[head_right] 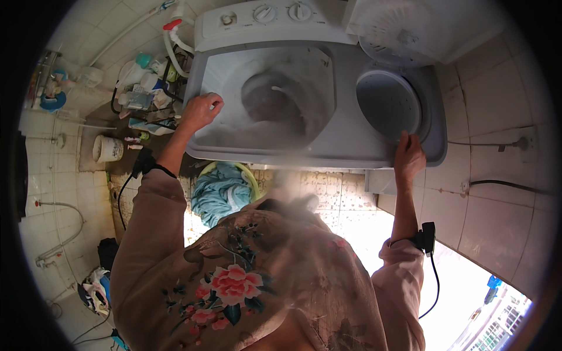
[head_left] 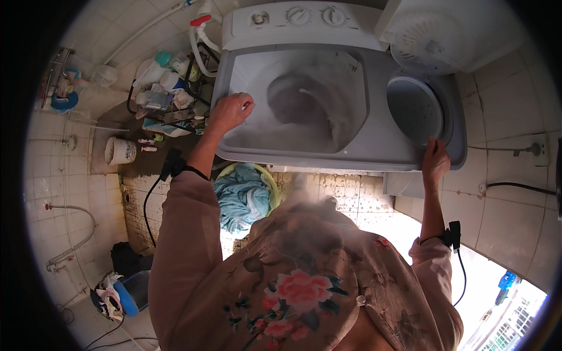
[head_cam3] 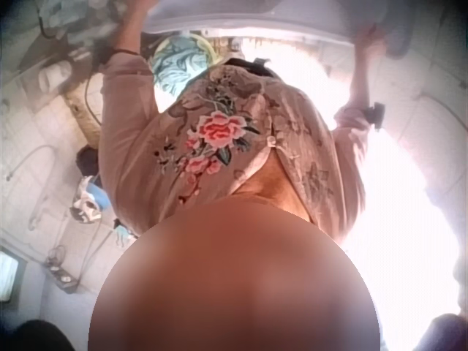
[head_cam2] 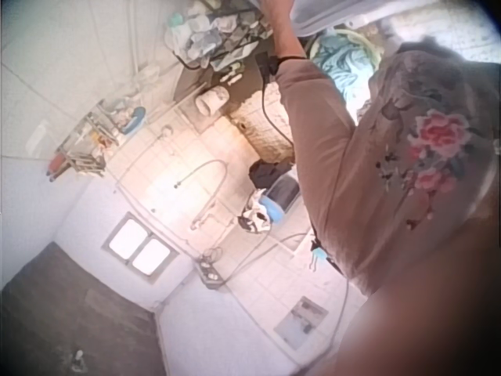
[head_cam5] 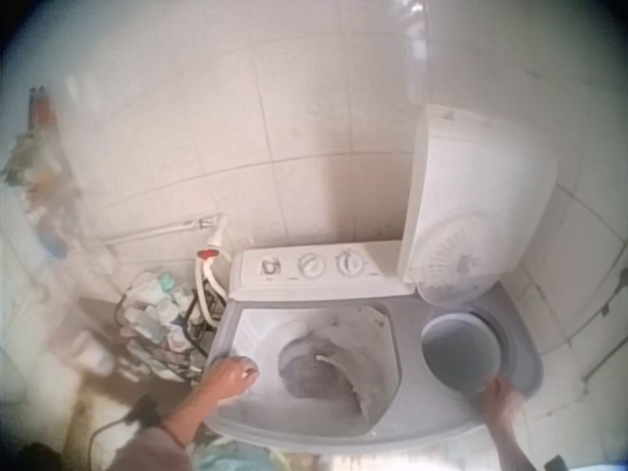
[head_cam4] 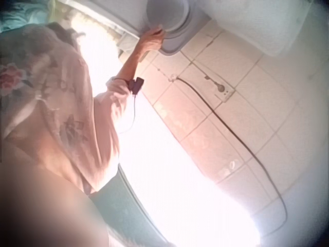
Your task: The person places a light blue cloth into a top-loading washing machine, adds water from a pink basin, and operates the machine. They then rinse the basin with a hose and pour the water outside.
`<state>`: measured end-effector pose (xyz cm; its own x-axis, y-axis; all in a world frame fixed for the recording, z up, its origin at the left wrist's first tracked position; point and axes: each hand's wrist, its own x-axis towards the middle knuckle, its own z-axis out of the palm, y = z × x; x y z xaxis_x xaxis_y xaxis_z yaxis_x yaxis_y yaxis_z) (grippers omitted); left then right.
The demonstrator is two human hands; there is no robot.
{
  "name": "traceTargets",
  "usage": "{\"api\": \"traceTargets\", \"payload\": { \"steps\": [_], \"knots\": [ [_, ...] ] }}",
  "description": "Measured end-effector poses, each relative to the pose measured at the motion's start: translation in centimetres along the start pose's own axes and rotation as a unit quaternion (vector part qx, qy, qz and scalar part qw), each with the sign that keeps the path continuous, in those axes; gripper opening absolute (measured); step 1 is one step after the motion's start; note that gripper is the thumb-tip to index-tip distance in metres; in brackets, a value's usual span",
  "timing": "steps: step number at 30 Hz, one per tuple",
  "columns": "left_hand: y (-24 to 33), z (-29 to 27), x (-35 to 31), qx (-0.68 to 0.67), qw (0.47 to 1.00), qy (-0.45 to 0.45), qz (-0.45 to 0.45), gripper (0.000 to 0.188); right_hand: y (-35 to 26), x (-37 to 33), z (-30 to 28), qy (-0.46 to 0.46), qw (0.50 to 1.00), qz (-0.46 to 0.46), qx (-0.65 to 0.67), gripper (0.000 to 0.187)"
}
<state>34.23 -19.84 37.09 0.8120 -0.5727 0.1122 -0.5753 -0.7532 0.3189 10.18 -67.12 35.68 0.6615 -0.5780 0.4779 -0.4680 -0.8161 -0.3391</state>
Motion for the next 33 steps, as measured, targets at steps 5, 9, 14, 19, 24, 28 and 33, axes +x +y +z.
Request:
{"api": "traceTargets", "payload": {
  "steps": [5,9,14,19,24,28,33],
  "knots": [
    [0.13,-0.1,-0.03,0.013,1.0,-0.011,0.005,0.016,-0.06,-0.04,-0.2,-0.004,1.0,0.002,0.003,0.032],
    [0.16,-0.12,-0.05,0.017,1.0,-0.015,0.005,0.017,-0.12,-0.03,-0.27,-0.007,1.0,0.007,0.002,0.031],
    [0.21,-0.14,-0.05,0.025,1.0,-0.019,0.002,0.015,-0.15,-0.03,-0.23,-0.002,1.0,0.007,0.005,0.031],
    [0.25,-0.19,-0.04,0.022,1.0,-0.015,0.011,0.014,-0.35,-0.01,-0.33,0.001,1.0,0.01,0.004,0.03],
    [0.2,-0.1,-0.02,0.027,0.999,-0.007,0.02,0.014,-0.57,-0.05,-0.44,0.007,0.999,0.023,0.023,0.031],
    [0.07,0.0,0.01,0.016,1.0,-0.004,0.019,0.014,-0.43,-0.13,-0.4,0.001,1.0,0.022,0.02,0.032],
    [0.01,0.03,-0.02,0.015,1.0,-0.017,0.013,0.016,-0.16,-0.29,-0.34,0.013,1.0,0.001,0.013,0.03]
  ]
}}
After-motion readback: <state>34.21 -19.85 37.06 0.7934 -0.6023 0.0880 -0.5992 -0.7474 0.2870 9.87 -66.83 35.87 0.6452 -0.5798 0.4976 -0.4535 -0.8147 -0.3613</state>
